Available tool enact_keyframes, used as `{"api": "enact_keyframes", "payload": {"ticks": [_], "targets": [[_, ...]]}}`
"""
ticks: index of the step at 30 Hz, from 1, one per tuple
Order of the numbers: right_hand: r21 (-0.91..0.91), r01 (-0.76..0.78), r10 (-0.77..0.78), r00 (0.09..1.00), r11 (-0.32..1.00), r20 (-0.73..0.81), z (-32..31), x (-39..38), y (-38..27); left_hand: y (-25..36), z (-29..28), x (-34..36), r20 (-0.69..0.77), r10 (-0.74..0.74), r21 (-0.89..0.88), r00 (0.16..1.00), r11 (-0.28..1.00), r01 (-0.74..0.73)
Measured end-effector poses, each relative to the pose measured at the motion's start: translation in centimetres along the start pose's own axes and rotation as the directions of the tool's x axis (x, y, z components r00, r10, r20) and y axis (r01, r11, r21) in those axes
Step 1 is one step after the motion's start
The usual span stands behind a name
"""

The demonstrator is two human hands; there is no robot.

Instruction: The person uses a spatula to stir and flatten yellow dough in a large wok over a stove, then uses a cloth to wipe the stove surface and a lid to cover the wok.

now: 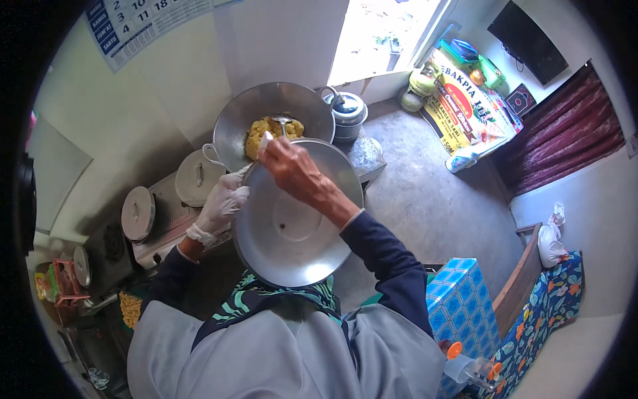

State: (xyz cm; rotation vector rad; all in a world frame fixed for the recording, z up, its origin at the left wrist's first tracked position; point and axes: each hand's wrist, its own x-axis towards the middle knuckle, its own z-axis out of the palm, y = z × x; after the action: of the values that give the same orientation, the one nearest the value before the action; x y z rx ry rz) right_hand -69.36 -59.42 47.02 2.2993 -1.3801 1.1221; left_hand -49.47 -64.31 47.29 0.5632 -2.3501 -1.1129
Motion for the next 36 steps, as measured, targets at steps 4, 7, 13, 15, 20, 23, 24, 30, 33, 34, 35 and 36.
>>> {"api": "enact_keyframes", "payload": {"ticks": [4,7,13,15,20,23,24,30,33,34,35,36], "targets": [[-0.048,-0.032,0.024,0.989,0.998,-0.148,1.3,1.1,3.8,-3.7,-1.4,-2.3,-0.013,-0.040,-0.084,0.999,0.996,0.039],[-0.102,-0.219,0.178,0.934,0.970,-0.310,2.1,-1.7,7.4,-5.5,-1.5,-3.8,-0.148,-0.136,-0.201,0.980,0.974,0.104],[-0.005,-0.823,0.795,0.549,0.567,-0.259,6.0,-12.1,8.0,-5.3,-3.4,-4.5,-0.527,0.215,0.333,0.822,0.942,-0.033],[0.054,-0.887,0.880,0.444,0.458,-0.166,7.7,-14.6,5.4,-5.2,-4.4,-4.0,-0.519,0.100,0.269,0.849,0.962,0.051],[0.769,-0.527,0.917,-0.055,-0.362,0.394,12.5,-7.6,-4.1,-9.7,-4.2,-2.3,-0.820,0.017,0.079,0.572,0.993,0.083],[0.764,-0.401,0.765,0.200,-0.506,0.612,13.9,-1.3,-7.9,-10.7,-4.3,0.9,-0.915,-0.187,-0.226,0.357,0.971,-0.071],[0.757,-0.524,0.650,0.427,-0.390,0.629,13.1,0.5,-9.0,-10.9,-4.8,1.7,-0.914,-0.267,-0.320,0.304,0.938,-0.137],[0.890,-0.392,0.810,0.429,-0.232,0.400,8.6,-0.2,-4.7,-12.2,-8.3,2.8,-0.718,-0.549,-0.678,0.427,0.691,-0.251],[0.922,-0.242,0.880,0.300,-0.302,0.367,6.8,-1.9,1.3,-11.0,-5.8,3.5,-0.356,-0.775,-0.934,0.522,0.298,-0.195],[0.935,-0.234,0.897,0.293,-0.268,0.330,6.8,-2.1,2.7,-11.2,-4.3,3.3,-0.312,-0.809,-0.949,0.498,0.291,-0.122],[0.951,-0.194,0.919,0.269,-0.242,0.289,7.3,-2.4,3.5,-12.0,-2.1,3.0,-0.267,-0.842,-0.960,0.469,0.276,-0.050],[0.963,-0.158,0.938,0.240,-0.216,0.250,7.7,-3.7,4.1,-12.1,0.0,2.4,-0.422,-0.703,-0.821,0.573,0.564,0.086]]}}
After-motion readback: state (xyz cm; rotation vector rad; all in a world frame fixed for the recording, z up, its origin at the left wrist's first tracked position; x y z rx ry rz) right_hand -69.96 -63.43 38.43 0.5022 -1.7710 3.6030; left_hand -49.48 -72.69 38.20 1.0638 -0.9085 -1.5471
